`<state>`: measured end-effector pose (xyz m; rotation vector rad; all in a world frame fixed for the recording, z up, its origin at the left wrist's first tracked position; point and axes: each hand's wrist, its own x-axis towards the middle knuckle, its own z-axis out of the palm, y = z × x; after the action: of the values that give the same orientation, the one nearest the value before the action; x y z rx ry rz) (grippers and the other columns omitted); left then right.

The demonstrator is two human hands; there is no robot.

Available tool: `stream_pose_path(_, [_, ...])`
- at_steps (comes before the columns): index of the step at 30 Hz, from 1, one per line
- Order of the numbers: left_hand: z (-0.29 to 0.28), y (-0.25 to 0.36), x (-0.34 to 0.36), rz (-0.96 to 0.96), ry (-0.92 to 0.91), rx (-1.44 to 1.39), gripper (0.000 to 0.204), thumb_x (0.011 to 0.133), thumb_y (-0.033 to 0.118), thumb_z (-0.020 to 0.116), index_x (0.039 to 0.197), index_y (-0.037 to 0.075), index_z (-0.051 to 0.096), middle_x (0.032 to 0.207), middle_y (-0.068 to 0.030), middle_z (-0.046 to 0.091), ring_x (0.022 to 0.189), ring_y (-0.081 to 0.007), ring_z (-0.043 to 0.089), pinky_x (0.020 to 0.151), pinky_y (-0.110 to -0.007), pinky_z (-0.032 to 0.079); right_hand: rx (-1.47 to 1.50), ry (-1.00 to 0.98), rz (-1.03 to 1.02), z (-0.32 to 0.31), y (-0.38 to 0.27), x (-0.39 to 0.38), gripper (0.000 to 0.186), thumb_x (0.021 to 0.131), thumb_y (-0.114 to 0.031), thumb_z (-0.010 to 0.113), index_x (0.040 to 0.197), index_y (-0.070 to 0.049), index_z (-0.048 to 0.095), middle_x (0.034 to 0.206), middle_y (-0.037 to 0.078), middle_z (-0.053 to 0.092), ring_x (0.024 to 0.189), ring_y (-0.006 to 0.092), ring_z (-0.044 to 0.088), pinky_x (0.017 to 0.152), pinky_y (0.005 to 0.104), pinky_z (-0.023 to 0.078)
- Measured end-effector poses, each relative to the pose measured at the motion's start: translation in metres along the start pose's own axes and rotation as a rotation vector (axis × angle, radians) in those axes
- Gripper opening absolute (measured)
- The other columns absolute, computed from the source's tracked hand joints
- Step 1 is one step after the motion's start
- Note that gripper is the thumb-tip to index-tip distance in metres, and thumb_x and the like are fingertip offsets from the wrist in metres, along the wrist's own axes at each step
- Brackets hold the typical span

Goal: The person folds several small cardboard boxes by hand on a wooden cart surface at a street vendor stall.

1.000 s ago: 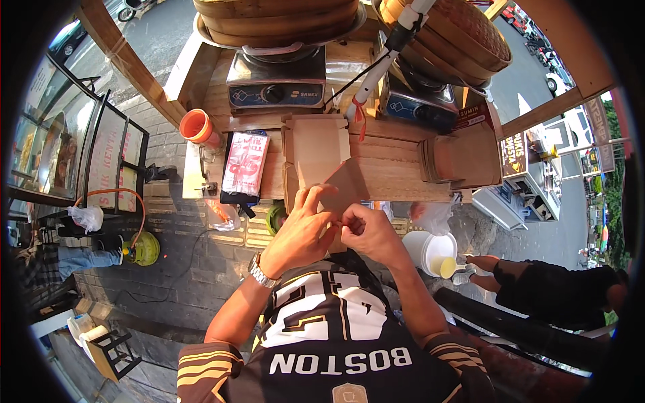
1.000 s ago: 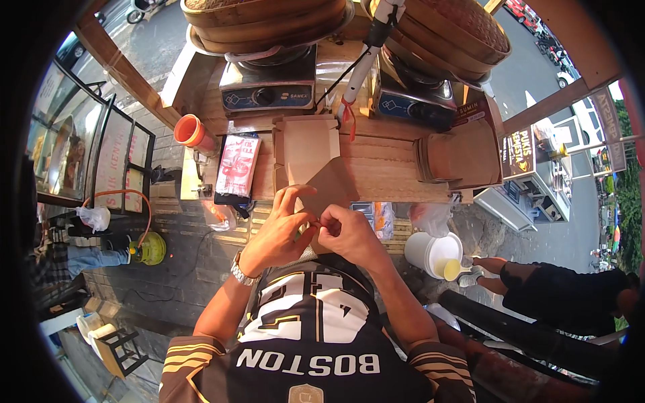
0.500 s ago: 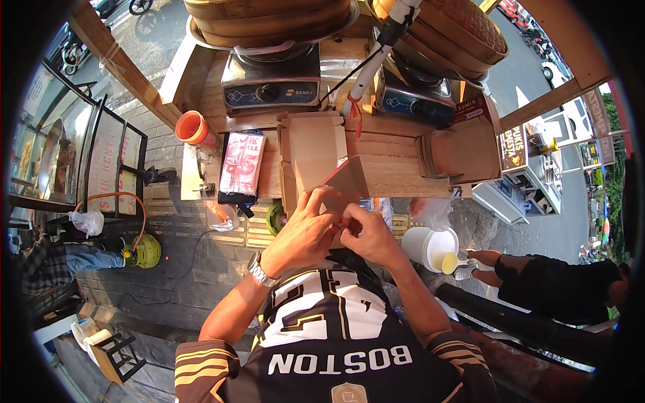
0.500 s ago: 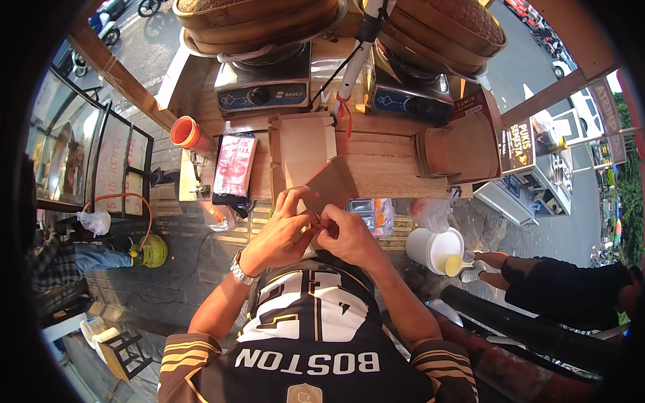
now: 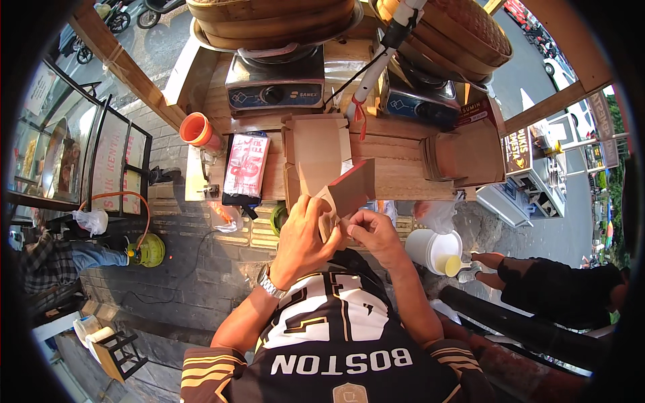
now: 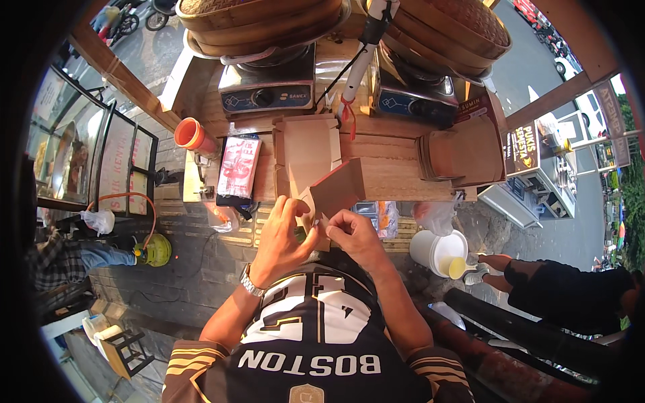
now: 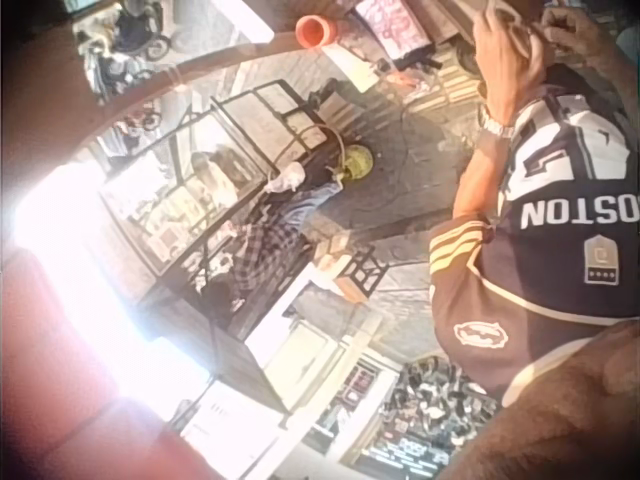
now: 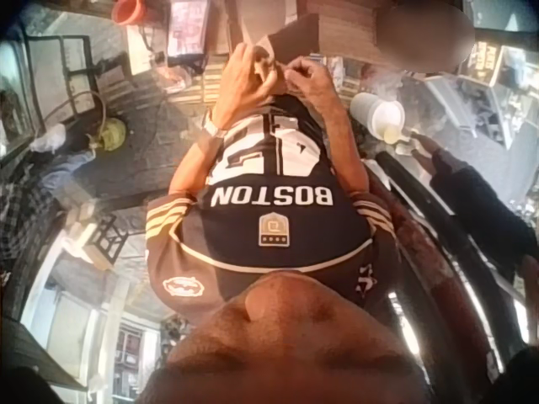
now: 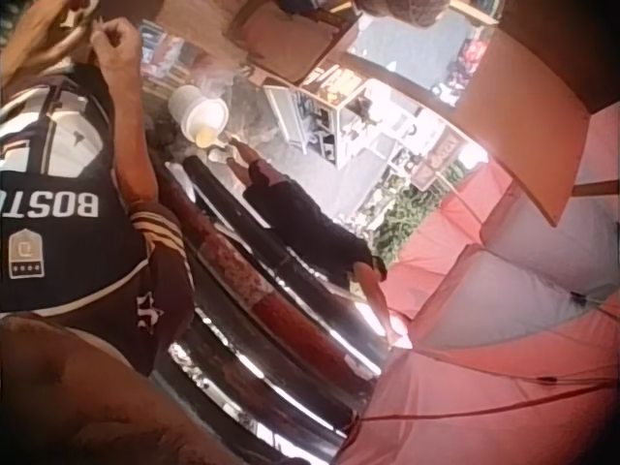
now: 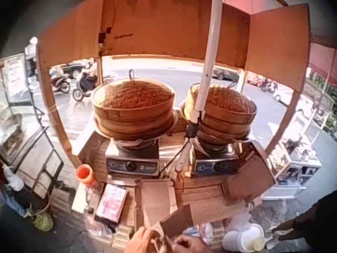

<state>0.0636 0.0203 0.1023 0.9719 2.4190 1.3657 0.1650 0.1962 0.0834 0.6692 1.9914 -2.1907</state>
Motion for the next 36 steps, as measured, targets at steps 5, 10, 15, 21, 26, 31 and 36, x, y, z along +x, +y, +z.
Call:
stream_pose_path(5, [0.014, -0.008, -0.001, -0.168, 0.032, -0.097, 0.023, 0.086, 0.02, 0.073, 0.09, 0.001, 0.062, 0.077, -0.0114, 0.059, 0.067, -0.0245, 0.059, 0.063, -0.037, 0.049, 0.0, 0.062, -0.046, 0.015, 0.01, 0.001, 0.008, 0.095, -0.007, 0.068, 0.09, -0.002, 0.063, 0.078, -0.004, 0.061, 0.069, 0.0008, 0.054, 0.059, 0.019, 0.043])
stream_pose_path(10, [0.013, -0.032, 0.0, -0.375, -0.09, -0.368, 0.022, 0.094, 0.022, 0.069, 0.092, 0.0, 0.067, 0.075, -0.0077, 0.067, 0.061, -0.018, 0.06, 0.057, -0.034, 0.048, 0.003, 0.024, 0.039, 0.023, -0.002, -0.006, 0.008, 0.096, -0.008, 0.066, 0.092, -0.004, 0.06, 0.075, 0.0, 0.06, 0.059, 0.004, 0.055, 0.05, 0.0203, 0.042])
stream_pose_path(15, [0.007, -0.021, -0.005, -0.432, -0.117, -0.74, 0.017, 0.101, 0.016, 0.066, 0.092, 0.001, 0.067, 0.077, 0.0007, 0.063, 0.063, -0.0036, 0.053, 0.056, -0.022, 0.043, 0.56, -0.007, 0.192, 0.014, 0.008, -0.007, 0.011, 0.1, -0.013, 0.064, 0.097, -0.004, 0.06, 0.077, 0.004, 0.063, 0.059, 0.0113, 0.062, 0.049, 0.0245, 0.046])
stream_pose_path(21, [0.006, -0.011, -0.008, -0.087, -0.02, -0.38, 0.007, 0.085, 0.0, 0.071, 0.09, -0.002, 0.065, 0.085, -0.0072, 0.057, 0.073, -0.0142, 0.058, 0.064, -0.028, 0.049, 0.472, 0.03, 0.105, 0.022, 0.001, -0.012, 0.011, 0.101, -0.013, 0.066, 0.1, -0.003, 0.061, 0.079, 0.005, 0.064, 0.066, 0.0122, 0.064, 0.055, 0.0248, 0.051])
stream_pose_path(26, [0.016, -0.024, -0.012, -0.178, 0.0, -0.534, 0.007, 0.088, 0.001, 0.072, 0.09, -0.002, 0.065, 0.087, -0.0051, 0.057, 0.074, -0.0116, 0.058, 0.062, -0.026, 0.049, 0.247, 0.084, -0.035, 0.027, 0.004, -0.011, 0.018, 0.101, -0.017, 0.069, 0.101, -0.001, 0.062, 0.083, 0.004, 0.066, 0.067, 0.008, 0.063, 0.057, 0.0224, 0.051])
stream_pose_path(31, [0.02, -0.022, -0.012, -0.325, 0.029, -0.845, 0.011, 0.096, 0.005, 0.071, 0.09, 0.0, 0.063, 0.089, -0.001, 0.058, 0.071, -0.0065, 0.059, 0.058, -0.022, 0.05, 0.034, 0.107, -0.172, 0.027, 0.002, -0.008, 0.017, 0.101, -0.015, 0.069, 0.104, 0.0, 0.063, 0.081, 0.003, 0.065, 0.068, 0.0082, 0.063, 0.06, 0.0222, 0.051])
stream_pose_path(36, [0.03, -0.029, -0.015, -0.315, 0.104, -0.989, 0.008, 0.097, 0.0, 0.069, 0.093, 0.001, 0.062, 0.088, -0.0033, 0.06, 0.068, -0.0068, 0.06, 0.058, -0.021, 0.054, 0.112, 0.035, -0.18, 0.022, -0.006, -0.007, 0.018, 0.101, -0.015, 0.069, 0.109, 0.0, 0.065, 0.084, 0.003, 0.066, 0.073, 0.0082, 0.062, 0.068, 0.0243, 0.053])
